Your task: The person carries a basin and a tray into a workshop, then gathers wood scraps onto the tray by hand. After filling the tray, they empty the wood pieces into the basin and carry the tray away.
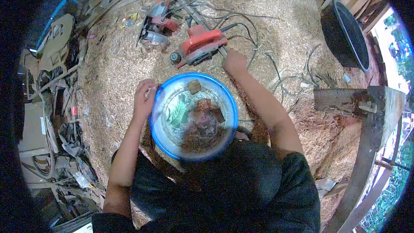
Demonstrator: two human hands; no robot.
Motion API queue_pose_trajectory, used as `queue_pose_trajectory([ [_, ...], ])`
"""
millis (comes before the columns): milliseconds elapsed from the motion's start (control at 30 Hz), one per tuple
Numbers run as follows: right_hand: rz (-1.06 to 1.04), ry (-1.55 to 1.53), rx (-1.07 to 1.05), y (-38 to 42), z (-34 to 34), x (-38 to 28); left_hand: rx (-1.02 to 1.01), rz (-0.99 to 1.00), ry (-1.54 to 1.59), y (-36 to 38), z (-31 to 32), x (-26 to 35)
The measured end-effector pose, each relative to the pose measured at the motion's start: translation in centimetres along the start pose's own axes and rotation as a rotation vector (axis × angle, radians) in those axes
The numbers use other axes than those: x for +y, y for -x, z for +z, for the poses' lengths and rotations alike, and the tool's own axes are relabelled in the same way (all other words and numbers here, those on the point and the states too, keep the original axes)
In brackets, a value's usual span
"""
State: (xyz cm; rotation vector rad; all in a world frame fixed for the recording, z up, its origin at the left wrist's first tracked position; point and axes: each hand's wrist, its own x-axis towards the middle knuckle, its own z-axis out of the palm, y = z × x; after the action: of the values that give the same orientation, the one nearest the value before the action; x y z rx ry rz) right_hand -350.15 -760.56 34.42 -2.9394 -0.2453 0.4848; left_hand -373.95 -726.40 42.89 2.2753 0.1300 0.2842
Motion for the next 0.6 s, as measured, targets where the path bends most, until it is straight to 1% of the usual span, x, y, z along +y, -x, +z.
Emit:
queue_pose_trajectory([
  [33,0.001,0.003,-0.001,0.3,0.1,-0.1,0.0,-0.002,0.003,0.3,0.1,-0.2],
  [100,0.019,-0.014,0.028,0.2,0.0,-0.3,0.004,-0.072,0.051,0.1,0.3,0.5],
  [233,0.096,-0.069,-0.007,-1.0,-0.5,0.5,-0.002,-0.032,0.047,0.2,1.0,-1.2],
  [300,0.105,-0.204,-0.197,-1.8,-0.7,1.1,-0.006,-0.057,0.119,0.1,1.4,-1.8],
  [333,0.105,-0.202,-0.193,-1.9,-0.6,1.4,-0.004,-0.054,0.122,0.2,1.5,-2.2],
  [400,0.091,-0.337,-0.205,-1.9,-0.2,1.8,0.001,-0.067,0.109,0.1,1.4,-1.8],
  [433,0.092,-0.336,-0.204,-2.0,0.1,2.0,0.001,-0.066,0.111,-0.2,1.5,-1.6],
  [500,0.093,-0.353,-0.18,-1.5,-0.2,1.7,0.034,0.008,0.058,-0.7,1.7,-1.0],
  [533,0.099,-0.353,-0.183,-1.2,-0.4,1.7,0.028,0.006,0.06,-0.9,2.0,-0.5],
  [600,0.092,-0.342,-0.16,-0.6,-1.7,1.0,0.079,0.183,-0.107,-2.5,2.4,1.9],
])
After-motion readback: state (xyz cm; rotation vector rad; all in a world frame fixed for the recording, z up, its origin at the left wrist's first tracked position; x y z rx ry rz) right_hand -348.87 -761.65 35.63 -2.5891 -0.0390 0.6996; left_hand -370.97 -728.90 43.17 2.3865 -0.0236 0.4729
